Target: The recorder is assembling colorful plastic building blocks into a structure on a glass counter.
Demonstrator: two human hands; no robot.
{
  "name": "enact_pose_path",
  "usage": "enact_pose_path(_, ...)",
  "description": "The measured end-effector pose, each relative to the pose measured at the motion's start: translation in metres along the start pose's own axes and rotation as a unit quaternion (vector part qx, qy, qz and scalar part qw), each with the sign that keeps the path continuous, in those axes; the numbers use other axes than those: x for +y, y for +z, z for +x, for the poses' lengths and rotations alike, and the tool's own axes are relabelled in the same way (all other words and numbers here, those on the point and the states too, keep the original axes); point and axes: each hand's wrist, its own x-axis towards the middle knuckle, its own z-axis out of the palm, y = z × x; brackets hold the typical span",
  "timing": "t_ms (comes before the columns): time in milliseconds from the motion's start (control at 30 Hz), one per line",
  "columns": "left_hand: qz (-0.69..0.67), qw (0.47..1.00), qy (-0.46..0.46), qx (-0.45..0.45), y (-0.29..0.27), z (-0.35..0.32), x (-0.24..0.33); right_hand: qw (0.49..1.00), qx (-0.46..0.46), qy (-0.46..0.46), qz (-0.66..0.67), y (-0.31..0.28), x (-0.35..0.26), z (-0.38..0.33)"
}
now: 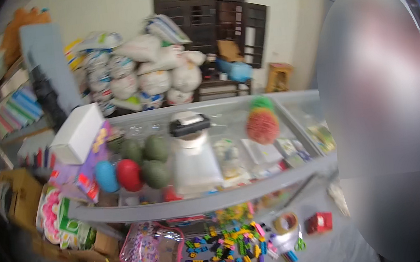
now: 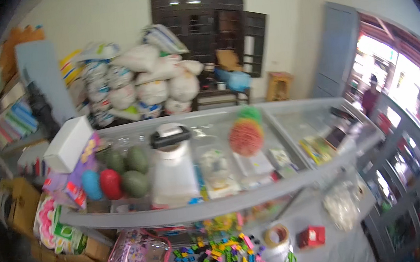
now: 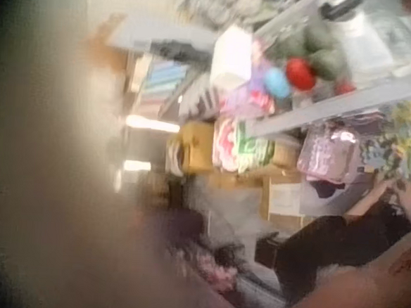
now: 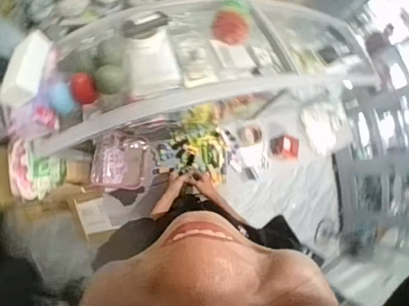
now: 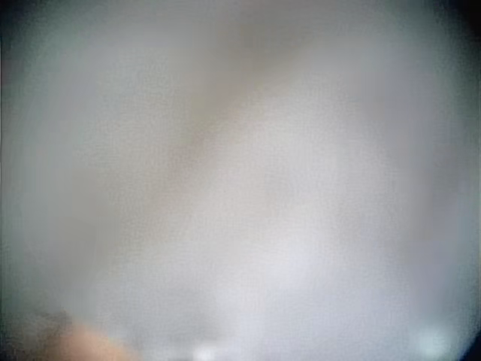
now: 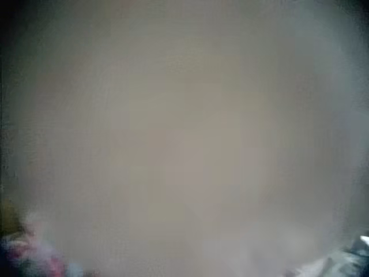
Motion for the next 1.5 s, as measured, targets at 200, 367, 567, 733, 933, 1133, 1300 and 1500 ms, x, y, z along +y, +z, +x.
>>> enact_pose_path(200, 0.051, 0.996, 0.062, -0.044, -0.009, 0.003, 0.018, 0.987, 0.120, 0.107, -0.015, 0.030, -0.026, -0.013)
enact_pose_path(367, 0.085, 0.996, 0.021, -0.014, -0.018, 0.000, 0.052, 0.994, 0.037, 0.095, 0.023, 0.012, 0.016, 0.025)
enact_pose_path(567, 0.072, 0.997, -0.006, -0.030, -0.030, 0.014, 0.003, 0.992, -0.014, 0.020, -0.121, -0.028, 0.082, 0.047)
enact_pose_path(733, 0.113, 0.992, -0.016, -0.060, -0.033, 0.020, -0.026, 0.985, -0.012, 0.120, -0.123, -0.015, 0.052, 0.033)
enact_pose_path(933, 0.131, 0.990, -0.002, -0.056, -0.035, 0.021, -0.007, 0.994, 0.037, 0.040, -0.099, 0.011, 0.019, 0.022)
enact_pose_path(1133, 0.131, 0.988, -0.032, -0.077, -0.028, 0.014, 0.002, 0.995, 0.029, 0.017, -0.098, 0.012, 0.000, 0.010)
enact_pose_path(1300, 0.076, 0.994, -0.060, -0.049, -0.015, -0.007, 0.020, 0.996, 0.010, 0.028, -0.084, 0.001, 0.027, 0.004)
enact_pose_path(1500, 0.141, 0.989, -0.023, -0.048, -0.009, -0.014, 0.010, 0.990, 0.011, 0.043, -0.136, -0.005, 0.025, -0.003)
